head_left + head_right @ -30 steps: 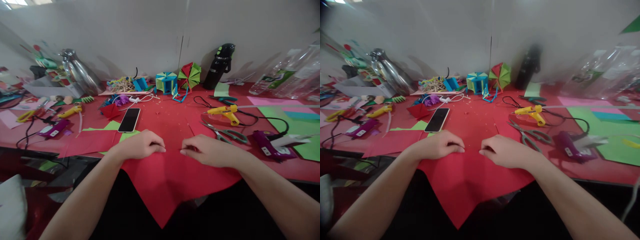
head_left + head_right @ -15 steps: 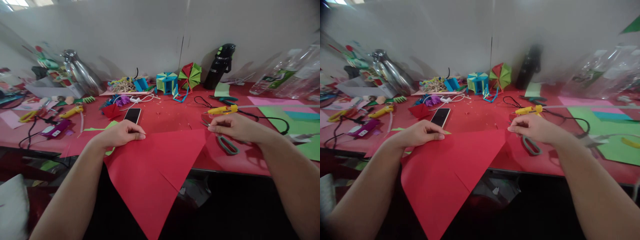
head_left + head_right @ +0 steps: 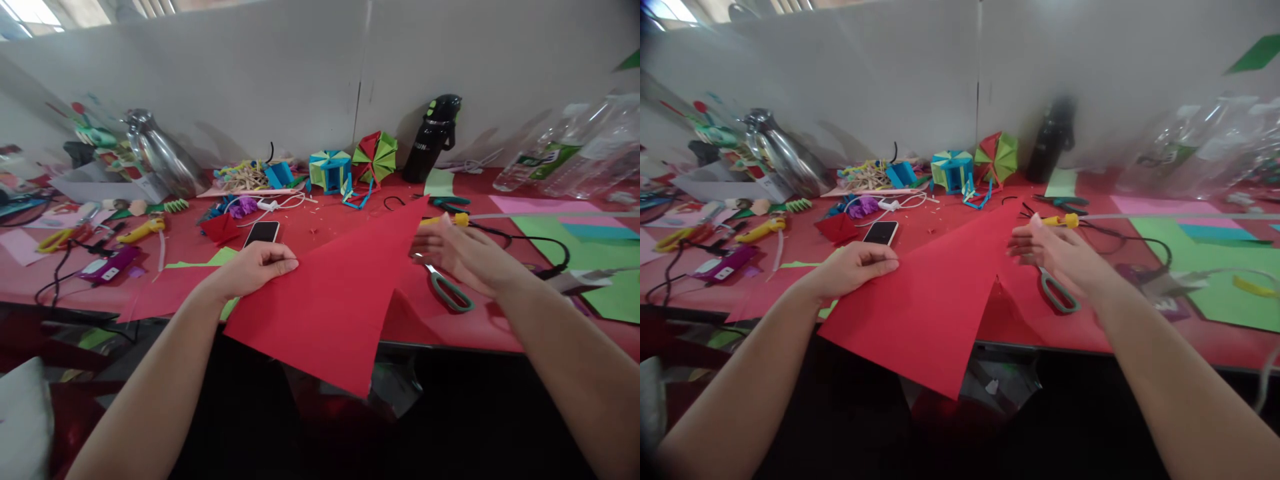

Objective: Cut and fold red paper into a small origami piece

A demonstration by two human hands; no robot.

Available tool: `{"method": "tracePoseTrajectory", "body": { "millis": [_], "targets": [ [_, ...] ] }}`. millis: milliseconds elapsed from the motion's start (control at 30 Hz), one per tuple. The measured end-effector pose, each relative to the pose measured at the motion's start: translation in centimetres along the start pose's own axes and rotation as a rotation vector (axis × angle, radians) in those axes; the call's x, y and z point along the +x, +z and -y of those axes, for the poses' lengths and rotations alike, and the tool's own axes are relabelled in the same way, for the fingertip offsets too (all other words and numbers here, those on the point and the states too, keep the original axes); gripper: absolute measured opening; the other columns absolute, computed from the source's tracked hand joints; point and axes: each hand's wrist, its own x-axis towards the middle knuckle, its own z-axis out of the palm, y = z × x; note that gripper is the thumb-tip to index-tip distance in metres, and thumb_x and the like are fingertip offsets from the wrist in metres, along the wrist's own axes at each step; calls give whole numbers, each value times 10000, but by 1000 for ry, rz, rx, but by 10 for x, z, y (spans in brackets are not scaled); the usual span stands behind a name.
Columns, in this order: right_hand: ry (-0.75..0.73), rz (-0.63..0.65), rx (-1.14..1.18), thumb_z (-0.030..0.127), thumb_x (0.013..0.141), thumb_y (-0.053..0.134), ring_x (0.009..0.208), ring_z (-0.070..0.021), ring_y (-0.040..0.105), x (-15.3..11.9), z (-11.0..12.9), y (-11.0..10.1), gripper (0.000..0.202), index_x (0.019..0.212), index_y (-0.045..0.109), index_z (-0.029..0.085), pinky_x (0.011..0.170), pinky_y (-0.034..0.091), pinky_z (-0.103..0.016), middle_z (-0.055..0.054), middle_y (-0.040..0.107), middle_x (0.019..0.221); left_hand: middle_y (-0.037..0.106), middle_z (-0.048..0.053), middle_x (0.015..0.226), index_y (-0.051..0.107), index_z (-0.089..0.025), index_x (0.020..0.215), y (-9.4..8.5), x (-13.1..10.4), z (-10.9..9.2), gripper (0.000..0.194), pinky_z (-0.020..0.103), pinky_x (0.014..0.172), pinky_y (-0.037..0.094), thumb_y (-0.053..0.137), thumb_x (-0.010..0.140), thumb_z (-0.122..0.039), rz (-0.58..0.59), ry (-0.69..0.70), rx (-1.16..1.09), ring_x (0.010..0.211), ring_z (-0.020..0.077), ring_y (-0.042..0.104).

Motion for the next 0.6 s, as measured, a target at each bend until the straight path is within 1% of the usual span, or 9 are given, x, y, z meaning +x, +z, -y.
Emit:
{"method": "tracePoseTrajectory", "body": {
  "millis": [33, 100, 167, 267, 367, 400, 467, 533, 600],
  "targets": [
    [-12, 17, 34, 565, 806, 704, 785, -169, 655, -3, -1, 7, 370, 871, 715, 201, 744, 568, -297, -61, 704, 880, 674, 5, 781, 667, -180, 852, 3, 1, -1, 304, 209, 612, 443, 574, 905, -466, 19, -2, -12, 697, 127, 595],
    [-11, 43, -4, 463, 799, 755, 768, -156, 639, -7, -2, 18, 271, 808, 711, 196, 758, 559, -285, -39, 690, 838, 665, 9, 791, 643, -177, 862, 10, 3, -3, 316, 216, 616, 435, 554, 914, -476, 82, -5, -35, 700, 130, 590],
    [-18, 31, -57, 421, 803, 761, 761, -165, 631, -9, -5, 24, 246, 744, 705, 189, 781, 551, -305, -36, 683, 799, 652, 6, 804, 626, -179, 887, 16, 4, -4, 311, 221, 625, 427, 549, 912, -479, 166, -12, -52, 705, 131, 579],
    [-25, 19, -123, 439, 798, 754, 713, -171, 610, -8, -8, 26, 291, 668, 656, 198, 762, 539, -338, -24, 662, 750, 605, -10, 766, 608, -180, 887, 23, 5, -5, 290, 223, 622, 398, 574, 890, -469, 319, -18, -32, 671, 122, 529],
    [-37, 6, -194, 481, 797, 736, 665, -175, 588, -5, -11, 23, 334, 646, 604, 215, 710, 532, -354, -18, 625, 711, 530, -27, 683, 585, -174, 789, 25, 6, -5, 303, 228, 594, 354, 582, 878, -464, 439, -10, 3, 614, 109, 452],
    [-45, -11, -211, 496, 798, 727, 656, -180, 586, -4, -12, 22, 345, 639, 594, 220, 699, 533, -362, -20, 617, 701, 515, -29, 668, 581, -173, 770, 25, 6, -5, 311, 230, 588, 344, 579, 878, -464, 450, -4, 7, 604, 107, 438],
    [-51, -32, -243, 519, 800, 711, 670, -199, 601, -1, -14, 20, 353, 636, 594, 230, 704, 544, -385, -30, 625, 706, 525, -25, 675, 598, -172, 792, 25, 7, -4, 310, 233, 587, 344, 575, 881, -467, 425, 10, 11, 607, 112, 450],
    [-54, -35, -275, 531, 788, 714, 711, -220, 625, 3, -16, 17, 331, 660, 618, 241, 730, 560, -407, -38, 653, 741, 586, -9, 729, 628, -174, 864, 26, 9, -1, 307, 240, 613, 371, 566, 889, -474, 354, 10, 36, 648, 129, 507],
    [-66, -43, -293, 537, 776, 719, 751, -233, 643, 8, -19, 14, 303, 702, 646, 252, 750, 571, -419, -40, 678, 782, 659, 17, 823, 650, -177, 928, 27, 11, 2, 310, 255, 669, 406, 557, 897, -471, 281, -6, 79, 734, 159, 577]
  ]
}}
